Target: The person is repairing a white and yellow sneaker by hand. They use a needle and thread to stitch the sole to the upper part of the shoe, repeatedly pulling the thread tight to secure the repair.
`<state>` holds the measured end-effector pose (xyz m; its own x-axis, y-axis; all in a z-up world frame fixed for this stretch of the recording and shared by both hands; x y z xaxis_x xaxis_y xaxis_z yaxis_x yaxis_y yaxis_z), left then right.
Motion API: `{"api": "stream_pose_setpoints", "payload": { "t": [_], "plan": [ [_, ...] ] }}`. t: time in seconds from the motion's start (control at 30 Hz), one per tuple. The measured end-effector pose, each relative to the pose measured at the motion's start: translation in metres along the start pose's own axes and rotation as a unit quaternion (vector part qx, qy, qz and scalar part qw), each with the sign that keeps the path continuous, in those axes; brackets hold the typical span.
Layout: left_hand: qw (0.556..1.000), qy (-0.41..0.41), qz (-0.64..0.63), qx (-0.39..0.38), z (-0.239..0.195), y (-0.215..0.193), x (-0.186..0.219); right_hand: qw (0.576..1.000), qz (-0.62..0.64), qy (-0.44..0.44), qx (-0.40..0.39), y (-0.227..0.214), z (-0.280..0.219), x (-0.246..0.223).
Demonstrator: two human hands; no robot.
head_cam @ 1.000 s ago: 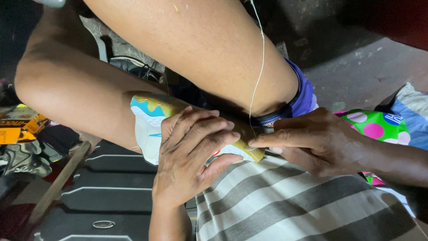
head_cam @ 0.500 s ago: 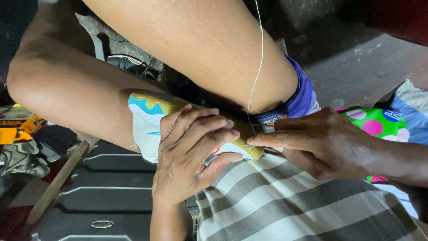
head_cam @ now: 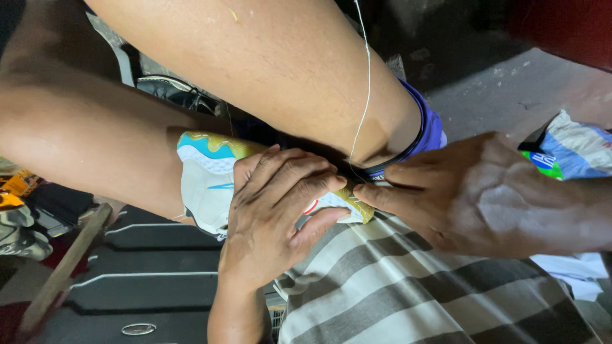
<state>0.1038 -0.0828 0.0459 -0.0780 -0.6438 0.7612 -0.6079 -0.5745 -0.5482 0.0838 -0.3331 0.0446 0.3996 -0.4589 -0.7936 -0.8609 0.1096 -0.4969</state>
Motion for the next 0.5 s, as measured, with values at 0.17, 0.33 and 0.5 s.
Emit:
{"api": "stream_pose_setpoints", "payload": {
  "t": [0.17, 0.33, 0.5],
  "plan": [
    [1.000, 0.011, -0.011, 0.004, 0.003, -0.003, -0.007, 0.992, -0.068, -0.060, 0.084, -0.014, 0.006, 0.003],
    [1.000, 0.006, 0.002, -0.005, 0.016, -0.001, -0.006, 0.982, -0.043, 0.022, -0.180, -0.005, 0.012, 0.012],
    [0.999, 0.001, 0.016, -0.038, 0.026, -0.005, -0.005, 0.993, 0.091, 0.071, 0.007, 0.011, 0.010, 0.024]
  ]
}}
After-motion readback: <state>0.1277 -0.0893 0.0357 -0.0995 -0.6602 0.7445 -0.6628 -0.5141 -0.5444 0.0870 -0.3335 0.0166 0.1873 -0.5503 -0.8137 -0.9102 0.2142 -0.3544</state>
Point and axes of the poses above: each hand's wrist, its own z-axis towards the middle knuckle, its own y-axis out of the palm, x = y × z, the point moved 1 cm from there along z, towards the middle knuckle, and after that the axes turned 12 degrees about -y, right-handed, at the moved point
